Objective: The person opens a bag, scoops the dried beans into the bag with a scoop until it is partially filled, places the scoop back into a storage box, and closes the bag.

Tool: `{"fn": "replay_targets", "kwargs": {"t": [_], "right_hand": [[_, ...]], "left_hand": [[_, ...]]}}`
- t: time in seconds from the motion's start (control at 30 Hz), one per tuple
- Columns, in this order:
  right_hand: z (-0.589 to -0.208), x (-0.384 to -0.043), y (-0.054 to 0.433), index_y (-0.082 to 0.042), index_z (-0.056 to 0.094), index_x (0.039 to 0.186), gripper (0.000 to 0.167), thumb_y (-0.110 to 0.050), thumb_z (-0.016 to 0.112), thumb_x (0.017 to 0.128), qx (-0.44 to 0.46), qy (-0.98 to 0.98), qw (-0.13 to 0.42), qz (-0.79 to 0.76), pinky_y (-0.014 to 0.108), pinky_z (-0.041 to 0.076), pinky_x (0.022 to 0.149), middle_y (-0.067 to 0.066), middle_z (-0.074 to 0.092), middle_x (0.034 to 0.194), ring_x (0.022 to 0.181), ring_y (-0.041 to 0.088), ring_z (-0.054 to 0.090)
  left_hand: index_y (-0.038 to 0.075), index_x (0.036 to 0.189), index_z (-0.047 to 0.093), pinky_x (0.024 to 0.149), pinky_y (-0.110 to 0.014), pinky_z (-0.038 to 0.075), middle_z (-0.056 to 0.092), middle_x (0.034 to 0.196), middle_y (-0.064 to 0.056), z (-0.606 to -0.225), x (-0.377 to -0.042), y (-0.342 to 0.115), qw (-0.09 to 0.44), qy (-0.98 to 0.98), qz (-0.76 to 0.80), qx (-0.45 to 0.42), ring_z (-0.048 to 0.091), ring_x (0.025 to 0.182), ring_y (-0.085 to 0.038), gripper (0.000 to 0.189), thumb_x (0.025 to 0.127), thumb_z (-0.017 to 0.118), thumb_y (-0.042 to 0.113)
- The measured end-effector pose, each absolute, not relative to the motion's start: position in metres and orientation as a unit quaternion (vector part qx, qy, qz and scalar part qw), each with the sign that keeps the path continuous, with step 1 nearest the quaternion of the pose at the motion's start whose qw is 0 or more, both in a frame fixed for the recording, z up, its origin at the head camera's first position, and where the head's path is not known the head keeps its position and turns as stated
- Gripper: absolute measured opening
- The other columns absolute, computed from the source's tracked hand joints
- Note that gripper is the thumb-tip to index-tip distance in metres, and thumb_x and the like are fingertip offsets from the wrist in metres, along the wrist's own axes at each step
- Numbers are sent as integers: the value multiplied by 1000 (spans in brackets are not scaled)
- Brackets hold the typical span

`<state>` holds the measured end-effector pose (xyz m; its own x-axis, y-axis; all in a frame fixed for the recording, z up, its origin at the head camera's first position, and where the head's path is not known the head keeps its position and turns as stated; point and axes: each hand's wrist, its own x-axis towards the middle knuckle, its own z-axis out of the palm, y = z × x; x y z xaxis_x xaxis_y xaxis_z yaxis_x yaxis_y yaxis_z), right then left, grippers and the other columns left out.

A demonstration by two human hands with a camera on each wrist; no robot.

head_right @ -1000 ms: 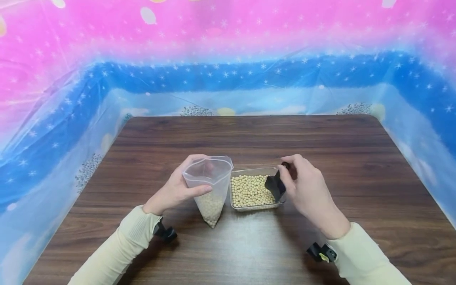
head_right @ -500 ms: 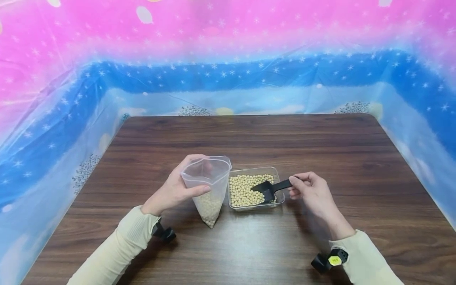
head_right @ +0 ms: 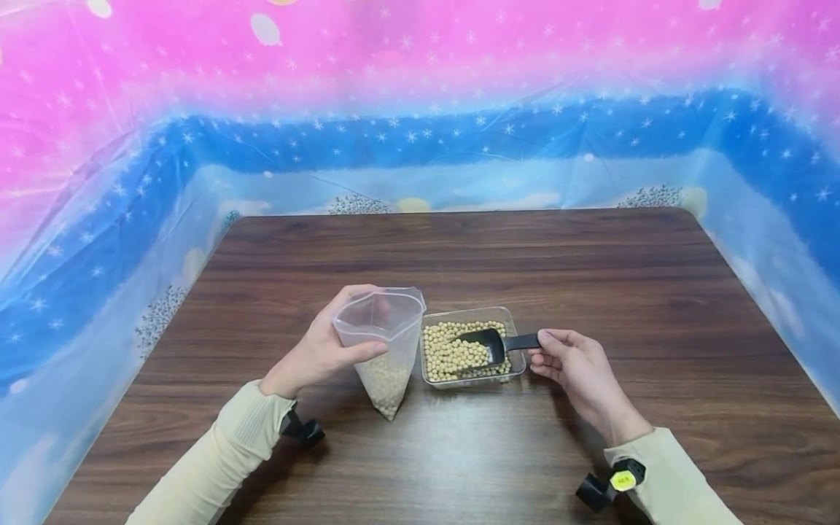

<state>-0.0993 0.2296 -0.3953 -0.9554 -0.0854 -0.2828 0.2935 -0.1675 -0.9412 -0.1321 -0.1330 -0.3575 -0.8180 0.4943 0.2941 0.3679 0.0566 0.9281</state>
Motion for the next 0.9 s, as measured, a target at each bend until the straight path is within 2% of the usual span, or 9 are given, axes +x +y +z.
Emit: {"fn": "replay_targets", "kwargs": {"t": [0.3, 0.63, 0.9], "right_hand": [[-387, -98, 238, -6, 54, 105, 10, -14, 52, 101, 62, 519, 153, -839, 27, 54, 79, 5, 65, 87, 81, 15, 62], [-365, -98, 241, -1, 58, 103, 14, -8, 46, 103, 16, 388, 102, -916, 30, 53, 78, 10, 61, 91, 83, 19, 60], [-342, -98, 235, 2, 58, 106, 16, -7, 46, 103, 1, 365, 94, -926, 30, 53, 78, 12, 60, 93, 81, 19, 59]], "left_hand": [[18, 134, 46, 90, -42, 52, 56, 122, -8, -358, -131, -133, 53, 720, 624, 298, 60, 108, -27, 66, 80, 79, 4], [18, 134, 45, 91, -42, 52, 56, 123, -7, -357, -131, -134, 50, 722, 621, 300, 60, 108, -26, 66, 79, 80, 5], [16, 135, 45, 90, -42, 52, 57, 123, -9, -356, -131, -134, 45, 725, 616, 305, 60, 107, -27, 67, 79, 80, 3]]}}
